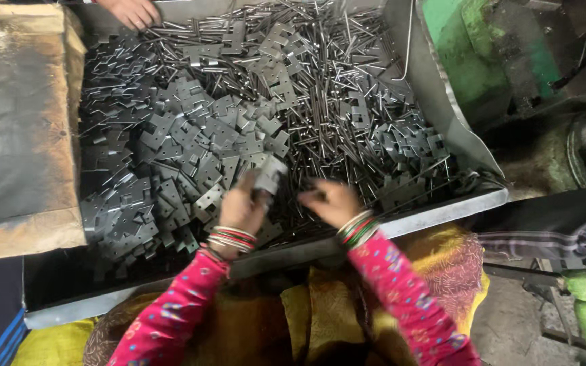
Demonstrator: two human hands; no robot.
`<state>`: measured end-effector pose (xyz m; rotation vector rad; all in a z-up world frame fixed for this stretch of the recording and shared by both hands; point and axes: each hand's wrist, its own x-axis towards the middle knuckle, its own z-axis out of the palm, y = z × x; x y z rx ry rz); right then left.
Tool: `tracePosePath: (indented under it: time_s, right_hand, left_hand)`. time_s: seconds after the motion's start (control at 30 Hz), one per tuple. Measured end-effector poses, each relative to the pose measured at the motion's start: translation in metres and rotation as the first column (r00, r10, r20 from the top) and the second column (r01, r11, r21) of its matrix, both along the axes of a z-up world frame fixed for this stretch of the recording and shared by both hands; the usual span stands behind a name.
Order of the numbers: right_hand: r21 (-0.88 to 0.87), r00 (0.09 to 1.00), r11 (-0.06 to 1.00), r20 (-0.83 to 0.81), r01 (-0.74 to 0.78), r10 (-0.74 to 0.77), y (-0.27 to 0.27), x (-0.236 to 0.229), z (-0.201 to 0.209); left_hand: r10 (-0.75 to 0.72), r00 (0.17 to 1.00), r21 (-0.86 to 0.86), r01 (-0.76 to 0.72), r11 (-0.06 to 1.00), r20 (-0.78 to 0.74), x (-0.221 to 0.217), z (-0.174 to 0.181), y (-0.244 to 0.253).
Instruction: The person sorts small metal hinge-like parts from a large bin, picking them up by hand and placing them into a separate pile on a wooden board. The person works alongside others in a workshop setting.
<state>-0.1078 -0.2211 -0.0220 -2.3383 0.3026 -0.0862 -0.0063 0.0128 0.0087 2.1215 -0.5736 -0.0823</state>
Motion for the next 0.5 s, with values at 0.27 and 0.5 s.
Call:
tracePosePath:
  time_s: [0.27, 0.5]
  right_hand:
    - [-0.712, 0.826, 0.697, -0.442, -0.087, -0.349, -0.222, -0.003, -0.076]
    - [-0.688, 0.904, 0.686, -0.104, 0.236, -0.415, -0.201, -0.008, -0.072]
  left_hand:
    - [0.15, 0.878, 0.056, -0.196, 0.979, 0.454, 0.046, 0.08, 0.057]
    - [0.477, 0.525, 0.177, -0.782, 0.598, 0.705, 0.137, 0.086, 0.209]
